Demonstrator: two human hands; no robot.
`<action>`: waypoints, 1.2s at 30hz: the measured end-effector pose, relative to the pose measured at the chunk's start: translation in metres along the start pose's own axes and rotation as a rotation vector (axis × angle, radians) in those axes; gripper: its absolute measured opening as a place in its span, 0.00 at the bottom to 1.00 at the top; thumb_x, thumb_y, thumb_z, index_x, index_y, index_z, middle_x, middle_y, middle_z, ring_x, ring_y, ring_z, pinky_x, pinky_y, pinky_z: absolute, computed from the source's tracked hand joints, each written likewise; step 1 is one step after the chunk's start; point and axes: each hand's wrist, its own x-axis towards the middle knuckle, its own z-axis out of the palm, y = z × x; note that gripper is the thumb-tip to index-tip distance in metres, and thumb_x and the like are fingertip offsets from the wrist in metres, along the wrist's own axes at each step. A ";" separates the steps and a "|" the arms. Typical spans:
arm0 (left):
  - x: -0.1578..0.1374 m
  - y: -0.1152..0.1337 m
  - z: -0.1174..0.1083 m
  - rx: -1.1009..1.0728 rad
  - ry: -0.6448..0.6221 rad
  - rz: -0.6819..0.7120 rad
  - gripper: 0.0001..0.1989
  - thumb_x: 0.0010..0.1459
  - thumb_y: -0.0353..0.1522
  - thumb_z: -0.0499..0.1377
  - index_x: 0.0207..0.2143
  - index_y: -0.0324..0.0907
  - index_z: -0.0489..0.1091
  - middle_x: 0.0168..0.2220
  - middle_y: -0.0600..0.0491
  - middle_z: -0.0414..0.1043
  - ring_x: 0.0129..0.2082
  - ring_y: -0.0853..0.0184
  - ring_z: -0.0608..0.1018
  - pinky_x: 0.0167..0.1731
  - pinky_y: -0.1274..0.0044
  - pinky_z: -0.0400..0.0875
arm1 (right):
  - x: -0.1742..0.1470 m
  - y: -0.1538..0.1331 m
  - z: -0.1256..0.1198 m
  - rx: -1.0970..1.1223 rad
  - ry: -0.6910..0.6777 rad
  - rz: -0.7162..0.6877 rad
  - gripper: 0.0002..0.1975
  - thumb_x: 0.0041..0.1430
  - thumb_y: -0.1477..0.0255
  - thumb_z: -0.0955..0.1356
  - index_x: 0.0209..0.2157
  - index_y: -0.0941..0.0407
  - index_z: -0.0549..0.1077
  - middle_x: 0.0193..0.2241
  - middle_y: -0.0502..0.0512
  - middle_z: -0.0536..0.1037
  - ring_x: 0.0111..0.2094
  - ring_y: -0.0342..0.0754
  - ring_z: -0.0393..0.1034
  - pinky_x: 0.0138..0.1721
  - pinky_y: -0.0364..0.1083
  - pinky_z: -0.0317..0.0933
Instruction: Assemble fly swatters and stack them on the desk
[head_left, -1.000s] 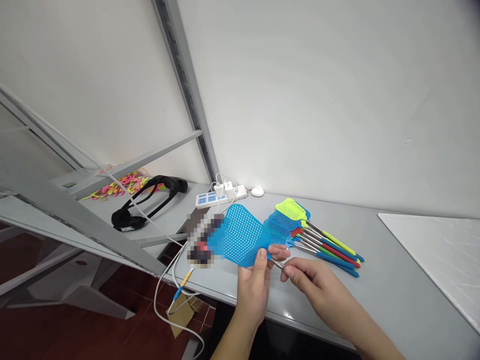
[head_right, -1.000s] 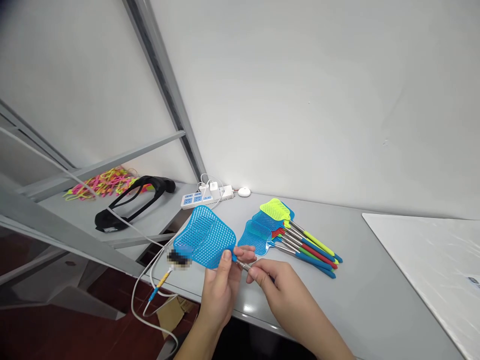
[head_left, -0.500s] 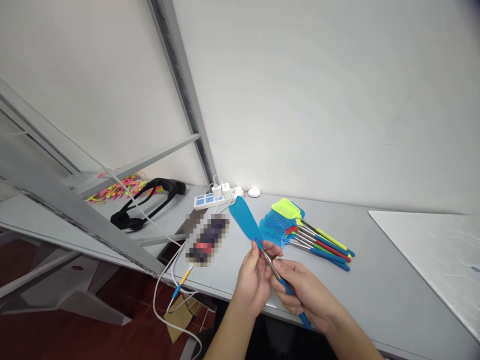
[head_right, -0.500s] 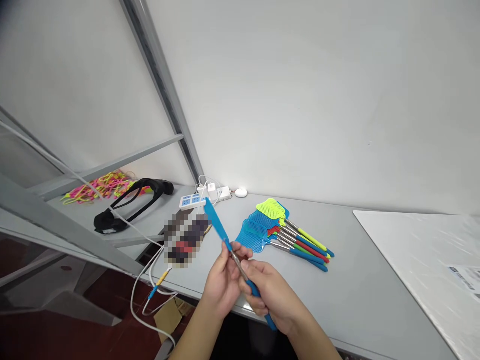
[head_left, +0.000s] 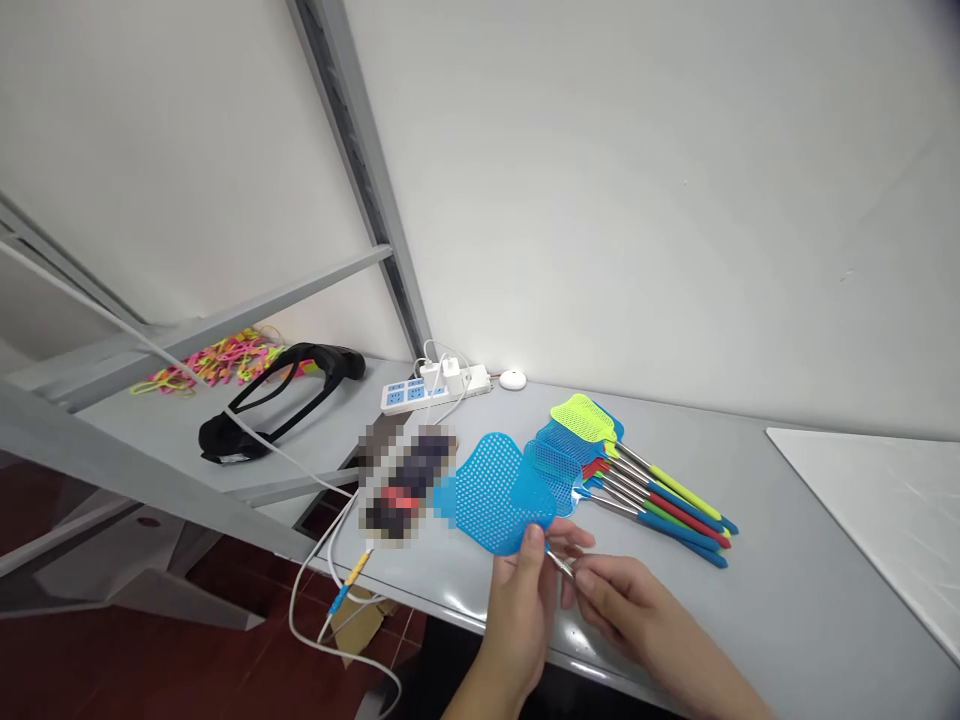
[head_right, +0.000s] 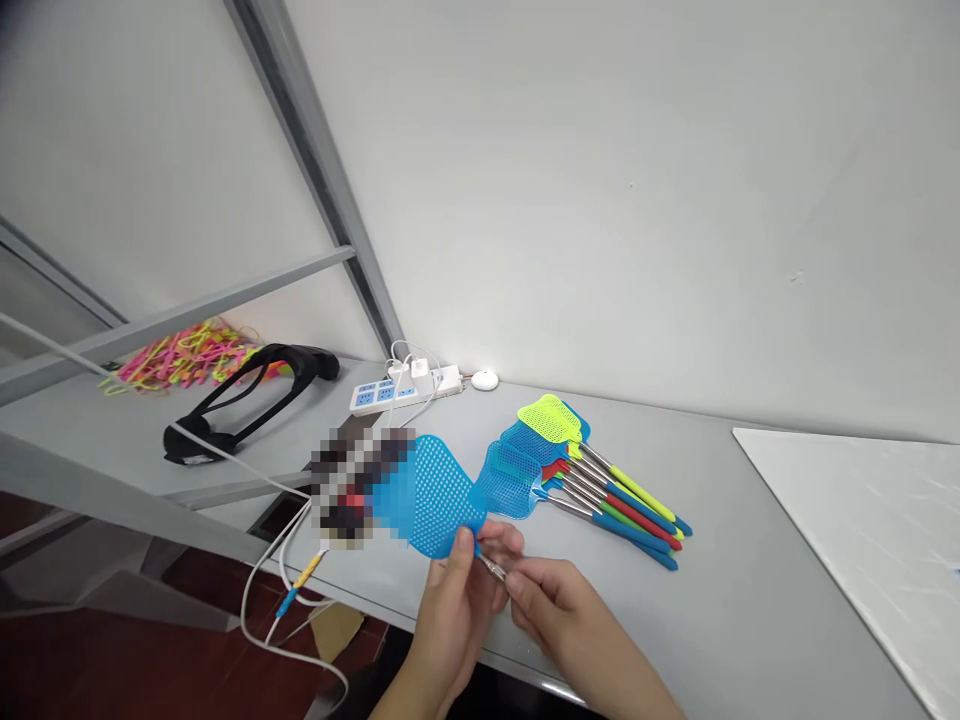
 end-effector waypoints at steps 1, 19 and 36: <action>-0.002 0.000 0.001 0.008 -0.039 -0.021 0.21 0.63 0.46 0.56 0.37 0.37 0.76 0.35 0.45 0.76 0.28 0.69 0.72 0.23 0.80 0.61 | -0.001 0.000 -0.004 0.081 -0.063 0.047 0.21 0.65 0.54 0.60 0.31 0.56 0.71 0.16 0.42 0.53 0.18 0.39 0.44 0.21 0.41 0.41; 0.019 0.037 -0.021 -0.138 0.434 0.341 0.16 0.66 0.41 0.54 0.30 0.40 0.69 0.32 0.53 0.75 0.36 0.65 0.79 0.49 0.67 0.69 | -0.003 0.045 -0.030 -1.329 0.509 -0.689 0.14 0.71 0.69 0.56 0.36 0.53 0.70 0.23 0.48 0.71 0.23 0.45 0.65 0.26 0.45 0.48; 0.036 0.057 -0.010 -0.245 0.380 0.196 0.16 0.68 0.38 0.51 0.34 0.39 0.72 0.34 0.48 0.77 0.32 0.65 0.79 0.40 0.66 0.76 | -0.066 0.048 -0.110 -1.448 0.720 -0.611 0.09 0.67 0.65 0.64 0.43 0.54 0.71 0.30 0.52 0.73 0.29 0.47 0.65 0.34 0.47 0.54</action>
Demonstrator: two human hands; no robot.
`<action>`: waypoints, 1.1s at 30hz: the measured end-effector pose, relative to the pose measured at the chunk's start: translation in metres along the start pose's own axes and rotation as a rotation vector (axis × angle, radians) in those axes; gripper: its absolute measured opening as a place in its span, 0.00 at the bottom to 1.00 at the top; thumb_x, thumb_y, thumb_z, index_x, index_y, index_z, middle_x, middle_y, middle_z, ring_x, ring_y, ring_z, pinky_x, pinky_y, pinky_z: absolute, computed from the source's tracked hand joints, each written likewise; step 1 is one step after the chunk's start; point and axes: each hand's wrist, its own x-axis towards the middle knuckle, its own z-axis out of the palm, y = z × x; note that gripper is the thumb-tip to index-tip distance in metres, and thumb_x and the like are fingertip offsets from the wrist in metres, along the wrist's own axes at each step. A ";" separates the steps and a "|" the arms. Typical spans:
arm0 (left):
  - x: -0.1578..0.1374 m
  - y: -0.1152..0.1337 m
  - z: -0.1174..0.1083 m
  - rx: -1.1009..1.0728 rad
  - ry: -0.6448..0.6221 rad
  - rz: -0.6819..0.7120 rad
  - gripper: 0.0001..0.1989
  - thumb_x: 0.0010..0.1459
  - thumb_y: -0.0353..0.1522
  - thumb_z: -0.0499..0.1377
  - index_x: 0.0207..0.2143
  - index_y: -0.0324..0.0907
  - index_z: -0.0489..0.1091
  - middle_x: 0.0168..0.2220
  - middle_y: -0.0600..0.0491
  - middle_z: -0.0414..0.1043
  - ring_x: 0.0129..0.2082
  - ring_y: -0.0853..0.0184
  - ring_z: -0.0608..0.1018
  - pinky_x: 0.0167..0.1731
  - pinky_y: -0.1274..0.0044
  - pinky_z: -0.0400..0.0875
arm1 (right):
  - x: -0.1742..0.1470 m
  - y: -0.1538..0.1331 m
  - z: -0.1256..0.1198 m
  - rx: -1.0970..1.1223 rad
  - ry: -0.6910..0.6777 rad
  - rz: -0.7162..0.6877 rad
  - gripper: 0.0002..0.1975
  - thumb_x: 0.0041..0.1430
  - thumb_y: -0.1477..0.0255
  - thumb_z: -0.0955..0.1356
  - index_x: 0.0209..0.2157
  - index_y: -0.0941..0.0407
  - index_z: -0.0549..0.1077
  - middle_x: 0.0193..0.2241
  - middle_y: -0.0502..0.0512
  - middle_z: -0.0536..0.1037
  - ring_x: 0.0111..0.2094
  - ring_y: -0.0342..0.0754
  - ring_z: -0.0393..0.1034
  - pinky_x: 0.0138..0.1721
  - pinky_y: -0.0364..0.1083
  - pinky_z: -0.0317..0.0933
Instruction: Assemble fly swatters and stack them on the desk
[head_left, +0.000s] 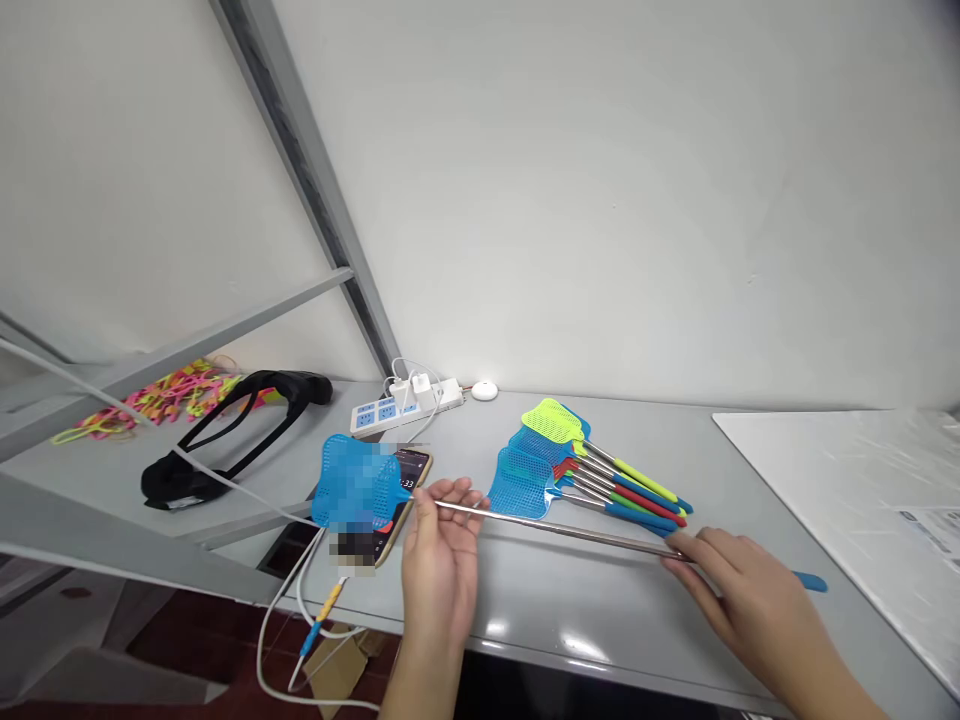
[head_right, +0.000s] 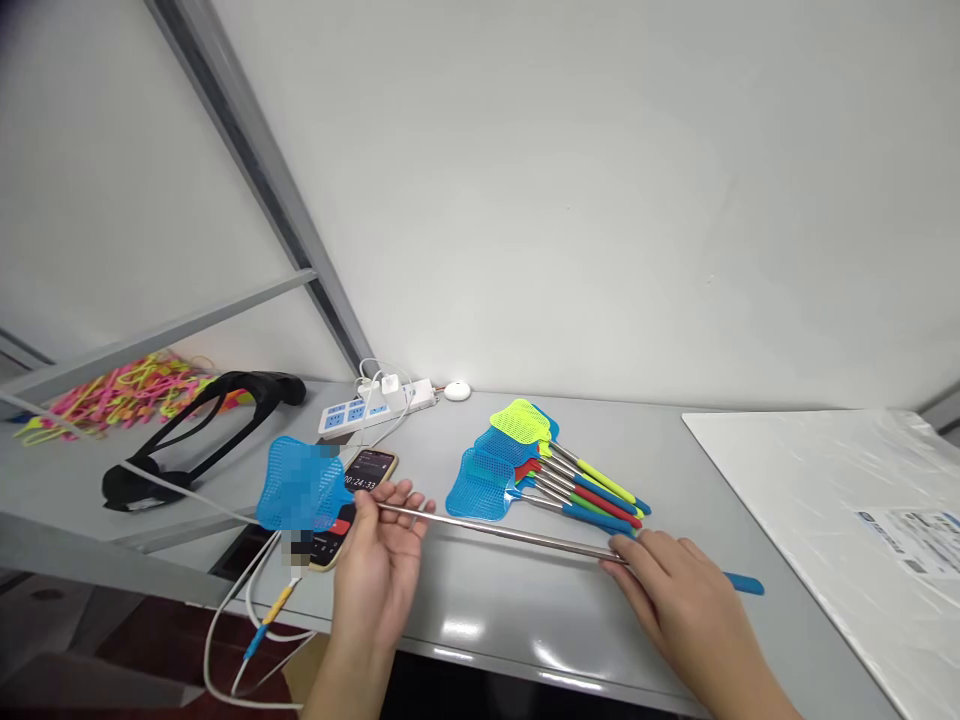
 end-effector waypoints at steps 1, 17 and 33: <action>-0.002 -0.004 0.000 0.002 -0.020 -0.012 0.15 0.67 0.39 0.52 0.34 0.39 0.72 0.34 0.48 0.77 0.32 0.65 0.80 0.40 0.65 0.76 | 0.003 -0.003 -0.001 -0.001 0.007 -0.007 0.08 0.67 0.66 0.64 0.42 0.54 0.71 0.29 0.52 0.73 0.28 0.47 0.65 0.33 0.46 0.53; 0.049 0.061 0.007 -0.110 0.080 0.161 0.23 0.71 0.36 0.43 0.24 0.40 0.64 0.20 0.58 0.69 0.23 0.73 0.76 0.37 0.75 0.74 | -0.050 0.083 -0.012 -0.166 -0.024 -0.021 0.13 0.69 0.62 0.60 0.35 0.54 0.71 0.26 0.51 0.71 0.27 0.47 0.64 0.33 0.47 0.52; 0.015 -0.024 0.023 0.047 -0.133 -0.046 0.15 0.68 0.36 0.51 0.34 0.36 0.71 0.36 0.43 0.77 0.35 0.61 0.81 0.46 0.60 0.73 | -0.032 0.052 -0.014 -0.084 0.018 0.077 0.11 0.68 0.64 0.62 0.41 0.54 0.72 0.29 0.53 0.73 0.31 0.47 0.67 0.37 0.48 0.55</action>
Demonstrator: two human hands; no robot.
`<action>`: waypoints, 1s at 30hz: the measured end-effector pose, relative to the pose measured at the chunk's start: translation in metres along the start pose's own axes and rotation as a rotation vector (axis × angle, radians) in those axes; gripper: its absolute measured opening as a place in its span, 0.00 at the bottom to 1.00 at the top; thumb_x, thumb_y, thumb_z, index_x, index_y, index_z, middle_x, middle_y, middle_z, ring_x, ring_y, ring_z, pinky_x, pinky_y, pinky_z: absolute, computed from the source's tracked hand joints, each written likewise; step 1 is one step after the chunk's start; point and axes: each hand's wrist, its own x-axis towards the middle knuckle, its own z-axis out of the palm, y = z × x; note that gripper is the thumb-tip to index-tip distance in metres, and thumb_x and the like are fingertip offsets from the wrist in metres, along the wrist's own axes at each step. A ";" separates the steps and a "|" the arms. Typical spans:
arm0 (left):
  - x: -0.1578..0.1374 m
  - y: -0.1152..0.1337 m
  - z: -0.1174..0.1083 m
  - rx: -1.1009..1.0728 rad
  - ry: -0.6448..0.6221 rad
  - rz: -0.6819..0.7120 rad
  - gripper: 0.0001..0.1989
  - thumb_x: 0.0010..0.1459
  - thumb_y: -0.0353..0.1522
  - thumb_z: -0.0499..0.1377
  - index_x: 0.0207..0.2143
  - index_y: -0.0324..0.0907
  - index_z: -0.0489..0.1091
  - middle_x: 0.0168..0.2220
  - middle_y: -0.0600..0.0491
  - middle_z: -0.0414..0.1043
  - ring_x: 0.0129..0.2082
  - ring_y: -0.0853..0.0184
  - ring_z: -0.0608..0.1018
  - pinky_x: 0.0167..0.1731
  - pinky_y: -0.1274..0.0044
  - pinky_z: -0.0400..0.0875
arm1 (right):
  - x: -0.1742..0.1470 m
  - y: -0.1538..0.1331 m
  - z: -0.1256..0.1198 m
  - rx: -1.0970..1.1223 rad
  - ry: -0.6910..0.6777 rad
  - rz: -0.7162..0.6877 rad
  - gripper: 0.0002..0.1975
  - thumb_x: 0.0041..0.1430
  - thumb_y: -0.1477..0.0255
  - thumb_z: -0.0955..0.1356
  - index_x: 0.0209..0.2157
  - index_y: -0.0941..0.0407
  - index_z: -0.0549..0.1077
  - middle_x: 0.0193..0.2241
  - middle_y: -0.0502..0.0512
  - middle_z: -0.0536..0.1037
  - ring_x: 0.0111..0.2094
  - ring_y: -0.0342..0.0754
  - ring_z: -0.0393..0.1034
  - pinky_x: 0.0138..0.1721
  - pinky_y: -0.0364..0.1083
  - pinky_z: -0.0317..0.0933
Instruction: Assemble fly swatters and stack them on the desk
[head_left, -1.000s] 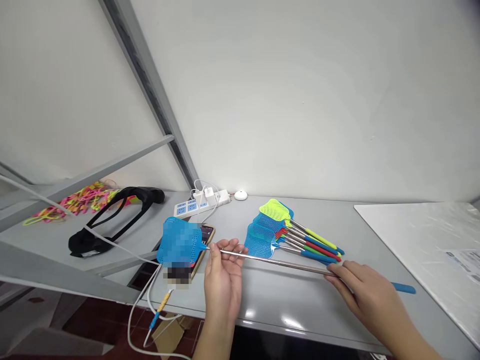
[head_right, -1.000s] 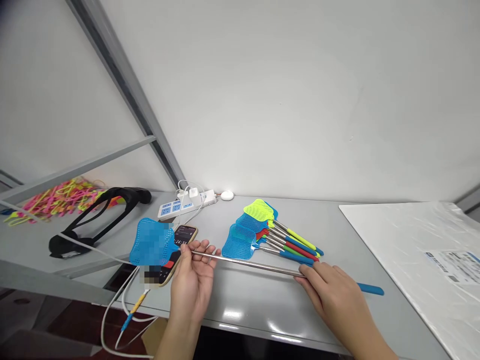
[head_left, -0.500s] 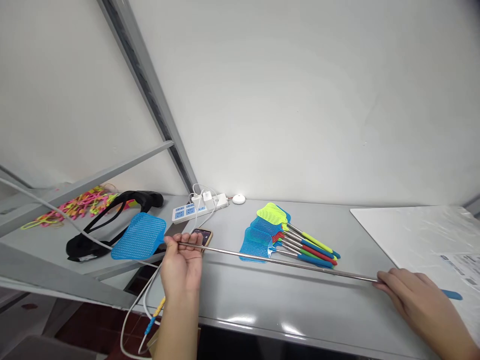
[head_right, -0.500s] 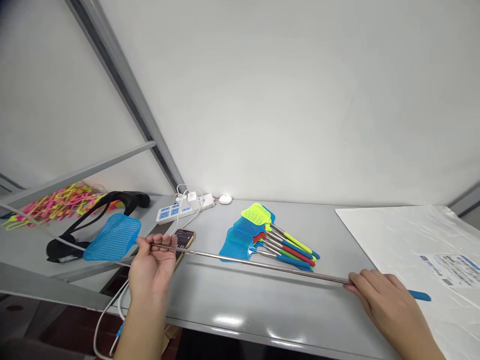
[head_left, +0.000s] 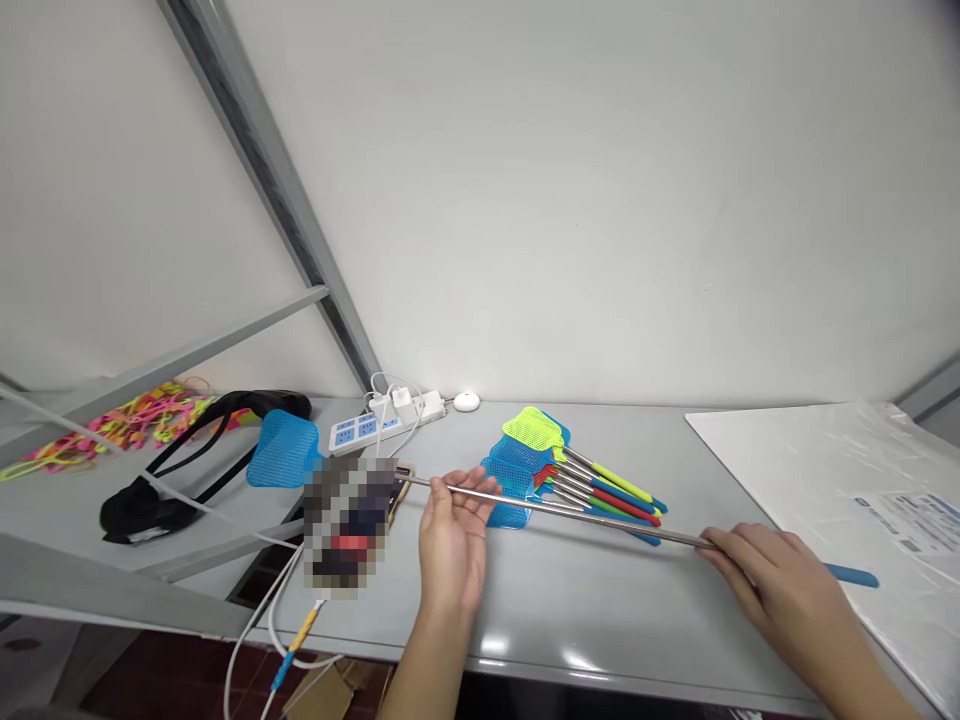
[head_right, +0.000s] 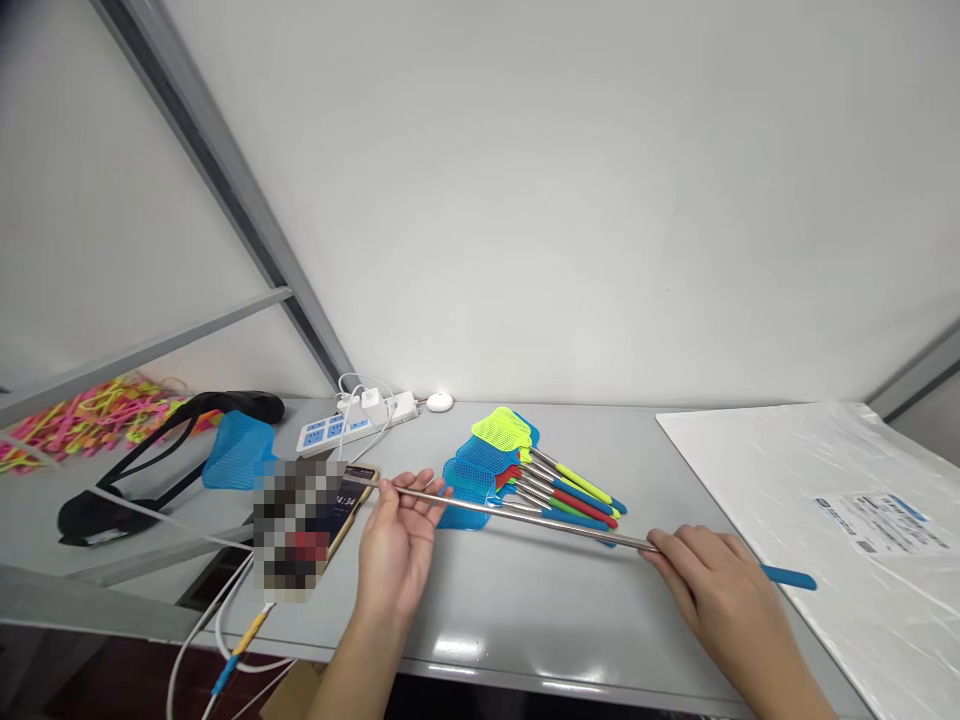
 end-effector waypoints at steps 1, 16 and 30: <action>0.000 0.000 -0.001 -0.003 0.019 0.007 0.15 0.68 0.35 0.51 0.32 0.36 0.70 0.34 0.44 0.77 0.34 0.61 0.81 0.45 0.61 0.73 | 0.002 -0.005 0.000 -0.002 0.007 -0.013 0.10 0.68 0.65 0.62 0.41 0.54 0.72 0.28 0.52 0.73 0.30 0.47 0.67 0.36 0.48 0.54; 0.017 0.016 -0.003 0.001 0.154 0.066 0.19 0.70 0.35 0.46 0.30 0.39 0.69 0.31 0.50 0.77 0.32 0.65 0.81 0.43 0.64 0.75 | 0.002 0.014 -0.003 -0.076 0.109 0.020 0.08 0.67 0.69 0.63 0.42 0.52 0.73 0.34 0.51 0.79 0.34 0.46 0.72 0.44 0.49 0.53; -0.020 -0.035 0.010 0.067 -0.055 -0.069 0.14 0.63 0.41 0.58 0.33 0.39 0.70 0.38 0.44 0.79 0.40 0.58 0.82 0.47 0.61 0.74 | 0.042 -0.072 0.011 0.013 0.112 -0.042 0.09 0.68 0.76 0.61 0.41 0.56 0.74 0.26 0.53 0.75 0.27 0.45 0.65 0.32 0.46 0.51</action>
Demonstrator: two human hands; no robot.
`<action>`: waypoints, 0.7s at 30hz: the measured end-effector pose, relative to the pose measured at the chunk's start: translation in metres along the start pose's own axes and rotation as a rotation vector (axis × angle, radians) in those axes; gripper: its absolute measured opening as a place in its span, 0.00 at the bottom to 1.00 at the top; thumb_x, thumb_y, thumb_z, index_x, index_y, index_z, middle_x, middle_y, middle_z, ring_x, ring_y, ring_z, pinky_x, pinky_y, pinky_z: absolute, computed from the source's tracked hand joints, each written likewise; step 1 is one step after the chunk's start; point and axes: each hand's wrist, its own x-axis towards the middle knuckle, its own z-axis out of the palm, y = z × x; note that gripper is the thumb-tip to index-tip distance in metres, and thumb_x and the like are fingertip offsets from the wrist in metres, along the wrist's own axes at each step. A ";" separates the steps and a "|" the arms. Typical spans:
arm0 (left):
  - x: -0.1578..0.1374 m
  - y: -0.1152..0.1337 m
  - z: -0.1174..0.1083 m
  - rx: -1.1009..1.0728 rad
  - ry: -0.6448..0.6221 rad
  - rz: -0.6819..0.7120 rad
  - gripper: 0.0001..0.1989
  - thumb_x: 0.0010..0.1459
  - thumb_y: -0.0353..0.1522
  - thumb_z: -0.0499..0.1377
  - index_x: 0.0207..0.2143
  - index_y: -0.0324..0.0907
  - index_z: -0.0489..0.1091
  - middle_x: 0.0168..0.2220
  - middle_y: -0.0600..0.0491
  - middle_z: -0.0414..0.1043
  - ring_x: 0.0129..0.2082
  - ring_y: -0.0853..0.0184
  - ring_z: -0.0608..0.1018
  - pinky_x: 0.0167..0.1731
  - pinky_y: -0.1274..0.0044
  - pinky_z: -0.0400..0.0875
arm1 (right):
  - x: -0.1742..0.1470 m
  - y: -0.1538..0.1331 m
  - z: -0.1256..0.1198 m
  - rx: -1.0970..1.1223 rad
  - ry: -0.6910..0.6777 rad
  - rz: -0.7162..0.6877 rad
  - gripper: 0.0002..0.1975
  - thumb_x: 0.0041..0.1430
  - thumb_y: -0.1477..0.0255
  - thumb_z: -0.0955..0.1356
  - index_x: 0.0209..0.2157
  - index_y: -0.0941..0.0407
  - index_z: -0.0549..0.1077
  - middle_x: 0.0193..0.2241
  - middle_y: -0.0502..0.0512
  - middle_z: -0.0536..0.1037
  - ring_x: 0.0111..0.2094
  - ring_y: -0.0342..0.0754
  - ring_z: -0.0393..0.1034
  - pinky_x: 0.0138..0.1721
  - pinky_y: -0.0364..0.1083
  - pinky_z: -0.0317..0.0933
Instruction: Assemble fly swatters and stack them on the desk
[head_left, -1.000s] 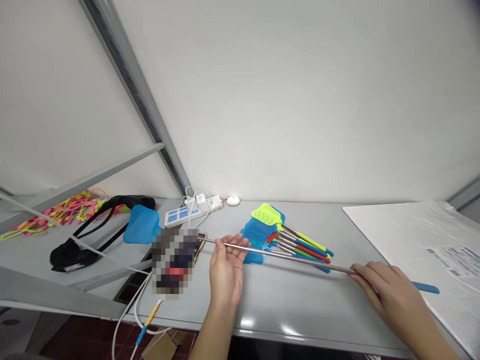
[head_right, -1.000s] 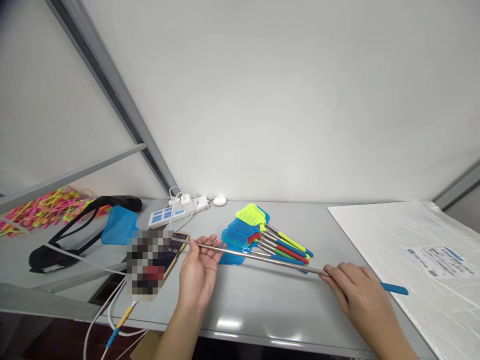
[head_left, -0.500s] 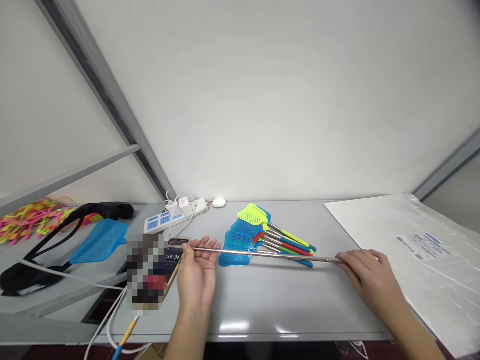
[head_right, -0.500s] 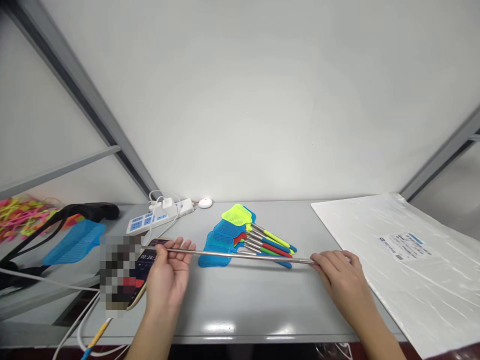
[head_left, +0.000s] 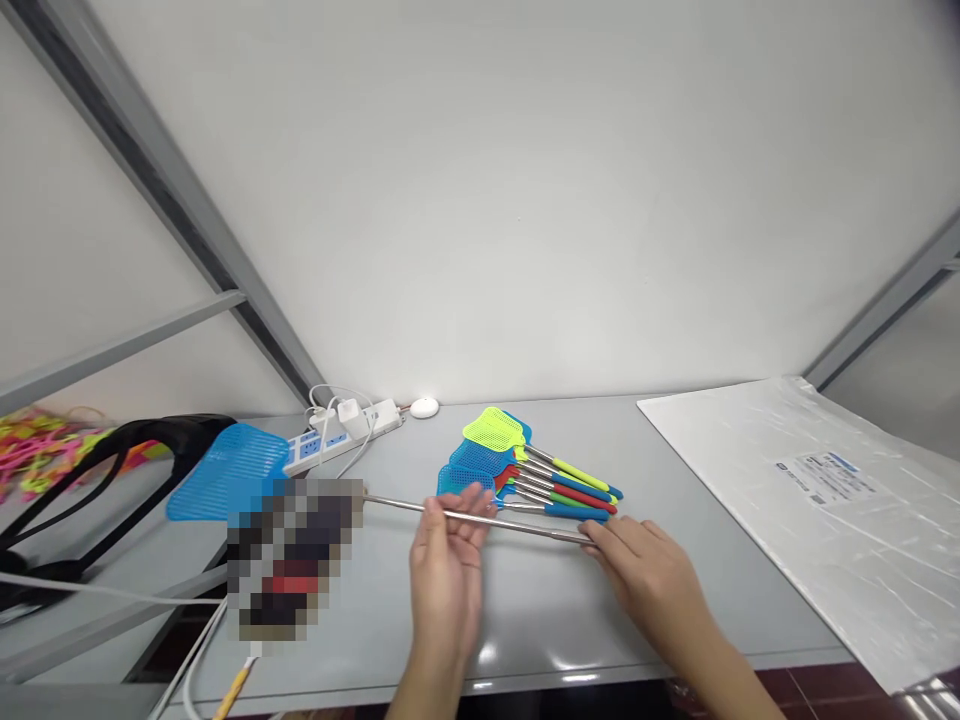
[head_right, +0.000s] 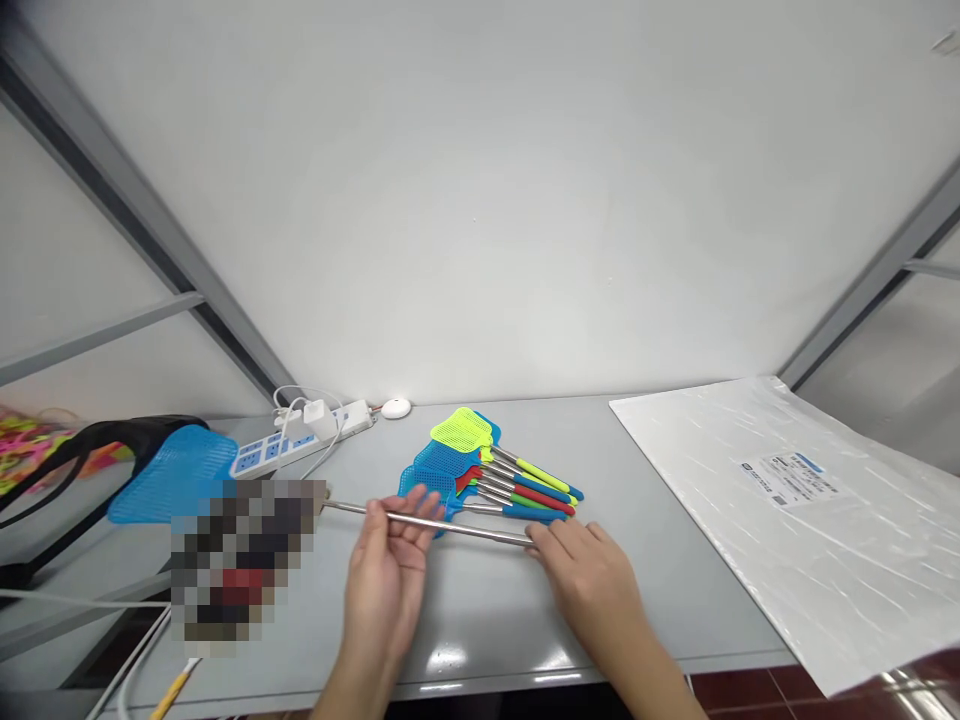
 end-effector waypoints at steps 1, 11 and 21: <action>-0.007 -0.008 0.002 0.017 -0.039 -0.021 0.15 0.61 0.43 0.60 0.34 0.39 0.71 0.40 0.43 0.79 0.41 0.57 0.81 0.48 0.61 0.73 | 0.003 -0.006 0.003 0.016 0.008 0.002 0.09 0.68 0.75 0.61 0.41 0.57 0.74 0.26 0.53 0.75 0.27 0.45 0.66 0.32 0.46 0.51; 0.000 0.019 -0.018 0.049 -0.066 -0.026 0.19 0.62 0.44 0.58 0.48 0.40 0.72 0.46 0.41 0.77 0.38 0.61 0.81 0.43 0.67 0.74 | -0.013 0.024 -0.007 0.092 -0.130 0.050 0.11 0.69 0.72 0.60 0.45 0.55 0.73 0.29 0.54 0.75 0.29 0.46 0.66 0.33 0.46 0.54; 0.035 0.080 -0.048 -0.153 0.296 0.250 0.22 0.68 0.43 0.48 0.41 0.37 0.74 0.39 0.46 0.78 0.35 0.66 0.80 0.43 0.71 0.73 | -0.038 0.058 -0.007 0.168 -0.181 0.061 0.13 0.68 0.67 0.62 0.48 0.53 0.73 0.30 0.53 0.75 0.30 0.47 0.71 0.33 0.47 0.62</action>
